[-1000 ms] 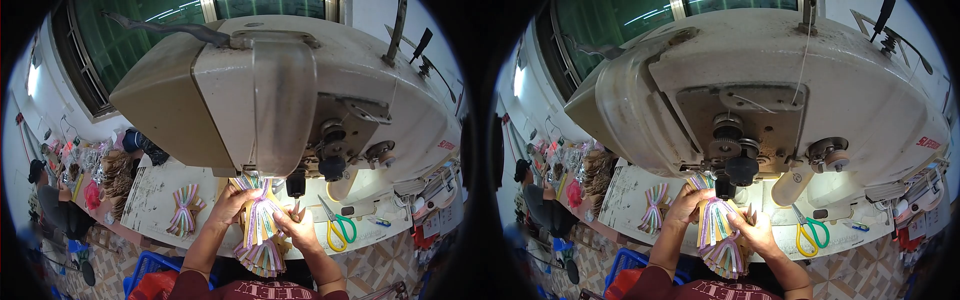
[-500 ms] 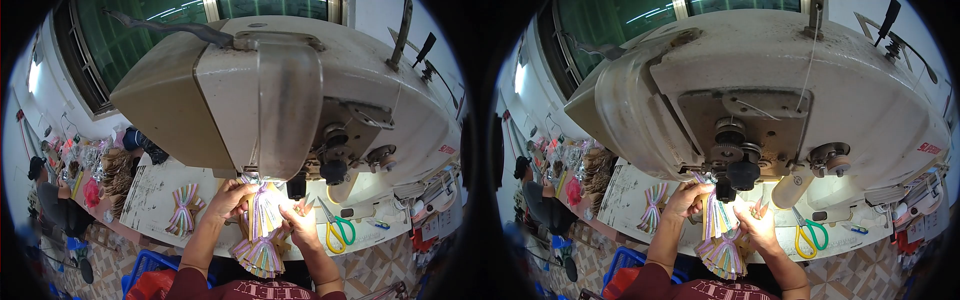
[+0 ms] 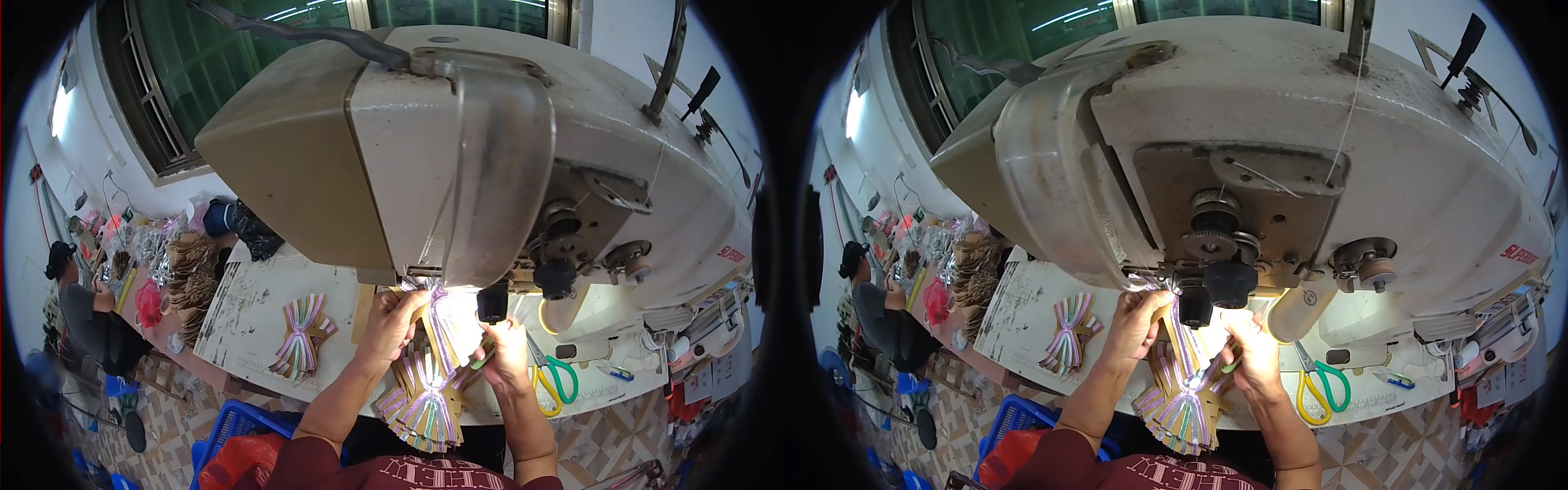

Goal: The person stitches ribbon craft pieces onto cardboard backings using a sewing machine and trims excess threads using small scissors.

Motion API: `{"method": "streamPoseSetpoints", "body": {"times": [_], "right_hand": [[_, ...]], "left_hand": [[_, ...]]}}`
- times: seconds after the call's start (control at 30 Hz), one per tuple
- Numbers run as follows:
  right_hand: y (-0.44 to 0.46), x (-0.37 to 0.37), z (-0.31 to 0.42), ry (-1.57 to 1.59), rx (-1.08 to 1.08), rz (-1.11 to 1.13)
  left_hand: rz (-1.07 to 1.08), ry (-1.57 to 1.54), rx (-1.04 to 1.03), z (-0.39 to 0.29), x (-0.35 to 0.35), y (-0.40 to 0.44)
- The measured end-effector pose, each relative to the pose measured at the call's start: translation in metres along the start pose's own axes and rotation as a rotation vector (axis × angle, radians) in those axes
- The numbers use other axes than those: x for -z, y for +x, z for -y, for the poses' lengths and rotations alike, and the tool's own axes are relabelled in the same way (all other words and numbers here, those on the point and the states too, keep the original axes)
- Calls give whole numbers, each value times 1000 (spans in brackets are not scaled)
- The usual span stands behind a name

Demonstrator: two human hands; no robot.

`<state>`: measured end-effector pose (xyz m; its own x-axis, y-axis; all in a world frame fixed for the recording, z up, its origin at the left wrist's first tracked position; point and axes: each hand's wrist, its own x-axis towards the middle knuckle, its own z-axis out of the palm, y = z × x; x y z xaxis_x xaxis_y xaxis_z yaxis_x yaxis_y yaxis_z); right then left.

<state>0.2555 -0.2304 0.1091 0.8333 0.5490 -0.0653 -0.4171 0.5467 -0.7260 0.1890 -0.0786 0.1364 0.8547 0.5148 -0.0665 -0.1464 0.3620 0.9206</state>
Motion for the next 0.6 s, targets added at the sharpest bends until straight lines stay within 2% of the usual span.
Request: {"method": "streamPoseSetpoints", "body": {"times": [0.13,0.17,0.23,0.3,0.4,0.5,0.53,0.57,0.6], "right_hand": [[7,0,3,83,-6,-24],[8,-1,2,89,3,-33],[7,-2,3,81,33,-21],[4,-5,4,67,76,21],[-1,7,0,69,87,82],[-39,2,25,-368,251,-13],[-57,16,31,-561,514,-102],[-77,42,57,-884,712,-63],[-88,75,80,-940,1069,-175]], "left_hand": [[-7,180,-16,-1,2,-4],[-48,315,-118,-4,2,-9],[-329,712,-971,-1,14,0],[-422,1068,-1439,-5,22,0],[-21,1503,-1519,-4,40,22],[48,1529,-1646,-5,41,29],[64,1537,-1676,-6,40,29],[88,1556,-1697,-10,43,28],[92,1555,-1708,-12,44,30]]}}
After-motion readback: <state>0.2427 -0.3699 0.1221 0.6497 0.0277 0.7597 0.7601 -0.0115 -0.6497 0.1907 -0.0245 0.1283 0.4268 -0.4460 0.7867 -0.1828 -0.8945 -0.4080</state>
